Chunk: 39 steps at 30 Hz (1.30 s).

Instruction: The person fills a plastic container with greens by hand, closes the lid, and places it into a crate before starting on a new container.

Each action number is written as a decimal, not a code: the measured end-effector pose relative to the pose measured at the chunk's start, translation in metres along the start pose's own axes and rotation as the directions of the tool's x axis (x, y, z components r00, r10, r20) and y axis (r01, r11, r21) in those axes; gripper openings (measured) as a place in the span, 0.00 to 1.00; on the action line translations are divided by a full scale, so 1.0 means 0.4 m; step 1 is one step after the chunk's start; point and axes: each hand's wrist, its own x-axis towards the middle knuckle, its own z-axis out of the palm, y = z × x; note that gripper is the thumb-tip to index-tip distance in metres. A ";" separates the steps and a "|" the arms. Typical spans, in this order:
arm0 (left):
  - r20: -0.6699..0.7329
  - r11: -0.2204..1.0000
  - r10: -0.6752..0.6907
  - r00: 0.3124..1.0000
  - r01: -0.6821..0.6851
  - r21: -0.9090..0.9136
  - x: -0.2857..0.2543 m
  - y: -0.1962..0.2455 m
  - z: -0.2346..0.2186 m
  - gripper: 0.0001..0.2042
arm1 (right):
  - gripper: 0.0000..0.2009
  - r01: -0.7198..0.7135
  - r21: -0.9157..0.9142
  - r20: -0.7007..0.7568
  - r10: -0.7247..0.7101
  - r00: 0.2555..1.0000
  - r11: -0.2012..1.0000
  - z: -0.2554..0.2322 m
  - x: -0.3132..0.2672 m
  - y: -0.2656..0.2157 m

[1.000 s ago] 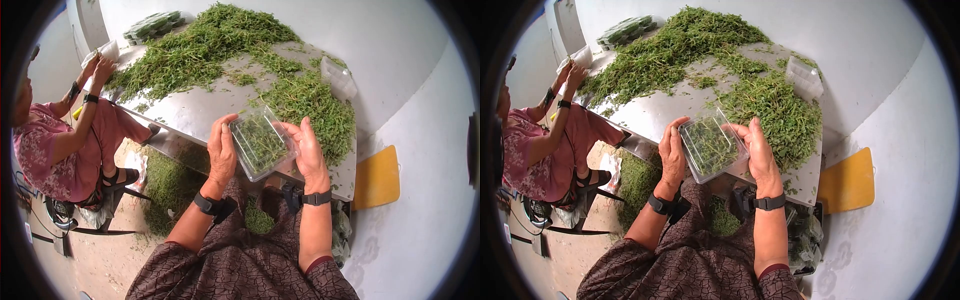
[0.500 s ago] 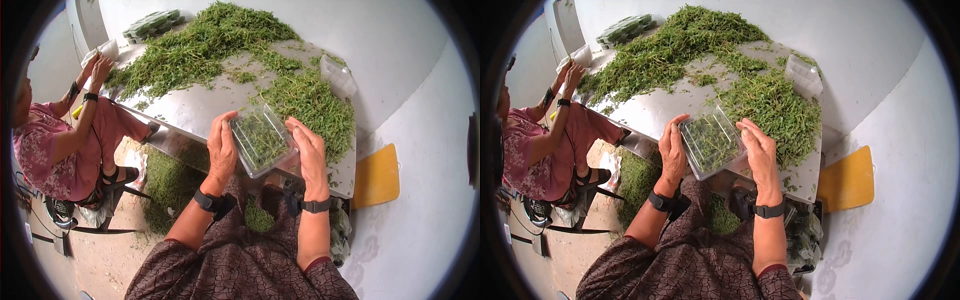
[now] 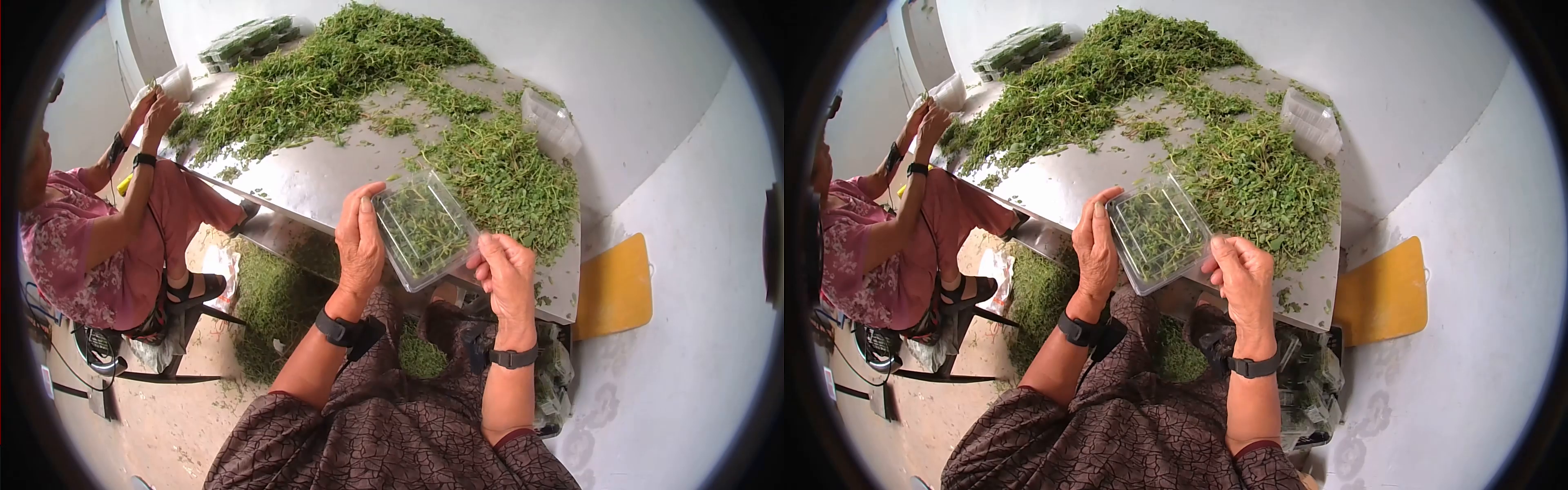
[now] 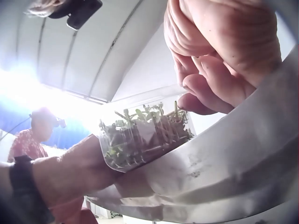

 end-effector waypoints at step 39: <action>0.517 0.876 -0.314 0.796 0.453 -0.166 -0.122 0.133 -0.201 0.12 | 0.06 0.076 -0.051 0.185 -0.066 0.980 0.996 -0.028 -0.135 -0.024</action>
